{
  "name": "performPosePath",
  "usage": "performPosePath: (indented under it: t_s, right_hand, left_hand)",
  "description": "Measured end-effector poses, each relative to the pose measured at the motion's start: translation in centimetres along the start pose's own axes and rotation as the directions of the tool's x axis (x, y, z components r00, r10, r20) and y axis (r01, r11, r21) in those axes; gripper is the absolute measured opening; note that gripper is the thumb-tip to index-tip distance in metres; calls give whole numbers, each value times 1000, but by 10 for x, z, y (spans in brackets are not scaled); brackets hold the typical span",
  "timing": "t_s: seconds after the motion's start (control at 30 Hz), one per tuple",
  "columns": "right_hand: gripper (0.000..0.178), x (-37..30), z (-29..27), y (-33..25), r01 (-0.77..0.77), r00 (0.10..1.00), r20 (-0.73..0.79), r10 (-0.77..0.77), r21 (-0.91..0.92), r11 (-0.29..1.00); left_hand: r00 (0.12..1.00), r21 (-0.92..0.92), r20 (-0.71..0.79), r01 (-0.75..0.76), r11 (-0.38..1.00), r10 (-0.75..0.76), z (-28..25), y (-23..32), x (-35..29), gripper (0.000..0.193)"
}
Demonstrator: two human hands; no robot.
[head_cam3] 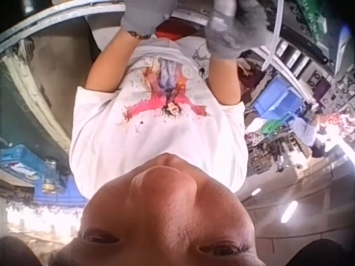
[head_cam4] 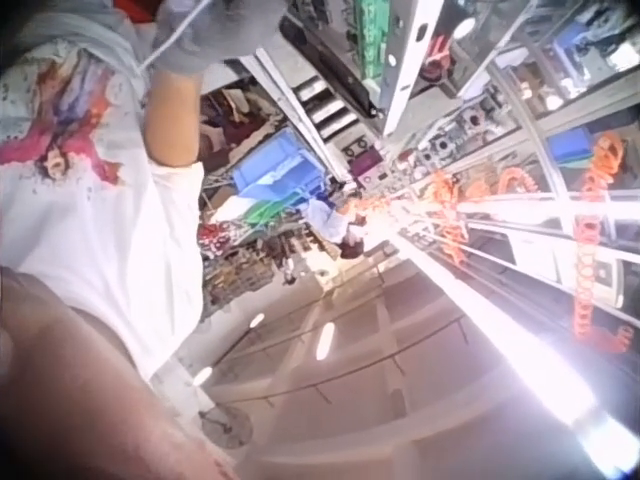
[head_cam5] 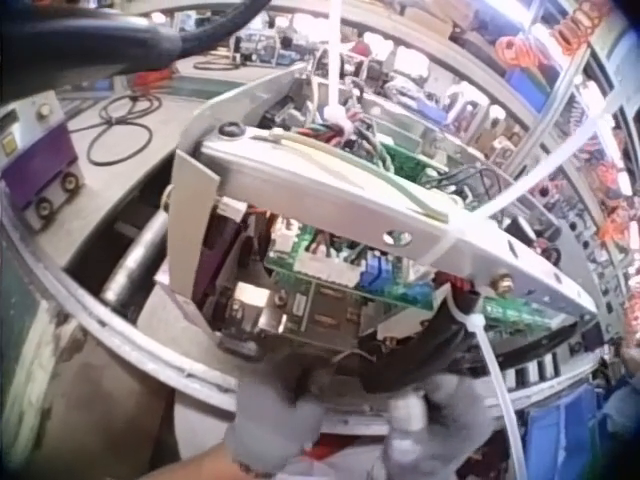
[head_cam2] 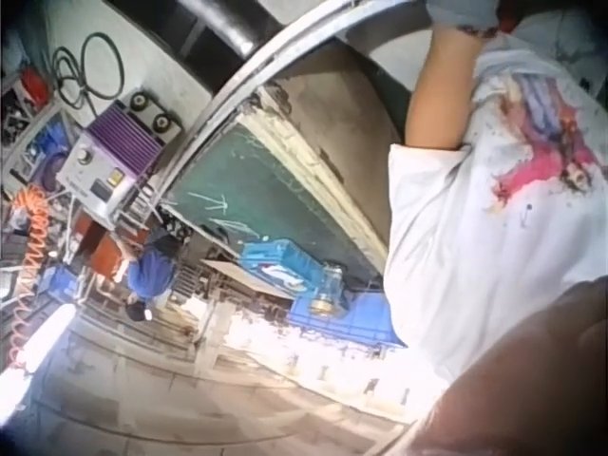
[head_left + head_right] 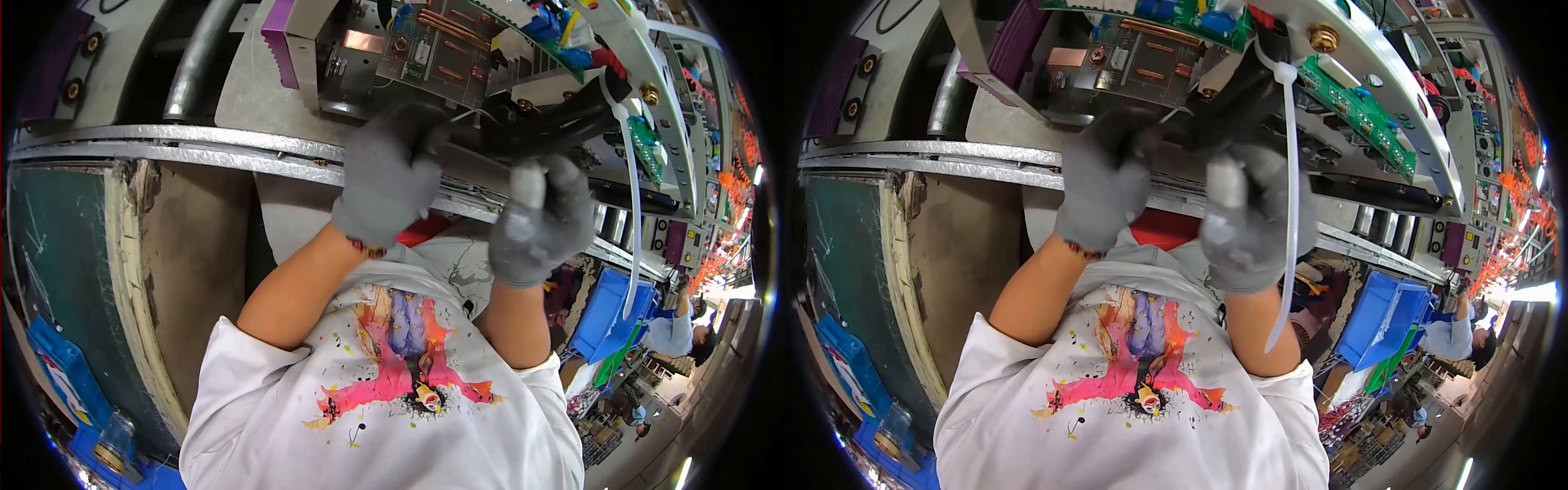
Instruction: Assembling the internal components and wiring of an ARC-200 inverter welding machine in an industrial workshop.
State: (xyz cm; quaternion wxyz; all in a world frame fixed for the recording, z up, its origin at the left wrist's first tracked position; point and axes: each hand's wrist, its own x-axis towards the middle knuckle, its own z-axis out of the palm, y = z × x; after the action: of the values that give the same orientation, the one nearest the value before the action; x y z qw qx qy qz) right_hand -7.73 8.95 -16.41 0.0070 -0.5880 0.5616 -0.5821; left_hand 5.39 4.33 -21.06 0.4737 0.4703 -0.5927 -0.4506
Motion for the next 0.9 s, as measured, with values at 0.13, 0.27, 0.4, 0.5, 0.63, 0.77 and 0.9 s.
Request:
performPosePath:
  t_s: [0.13,0.27,0.4,0.5,0.63,0.77,0.9]
  right_hand:
    - [14,-19,18,16,278,960,48,-276,-52,959]
    - [13,-21,12,19,273,952,156,-262,-52,961]
    - [15,-21,9,17,239,965,139,-223,-110,965]
    - [17,-5,4,7,360,927,181,-327,-195,912]
    - [23,-16,3,19,284,955,148,-256,-224,932]
    - [22,-17,13,23,326,944,173,-282,-348,879]
    - [21,-14,9,26,375,926,172,-335,-331,866]
  left_hand:
    - [970,129,-2,-240,962,243,-1,5,-6,13]
    - [970,55,207,-143,988,129,-13,14,12,19]
    - [946,19,290,-156,987,144,-20,8,29,22]
    - [976,-241,190,-58,969,106,-8,7,23,20]
    - [927,74,195,-339,938,319,-15,8,24,19]
    - [945,301,173,-320,898,278,-15,7,10,18]
    - [888,117,274,-413,903,371,-25,0,20,18]
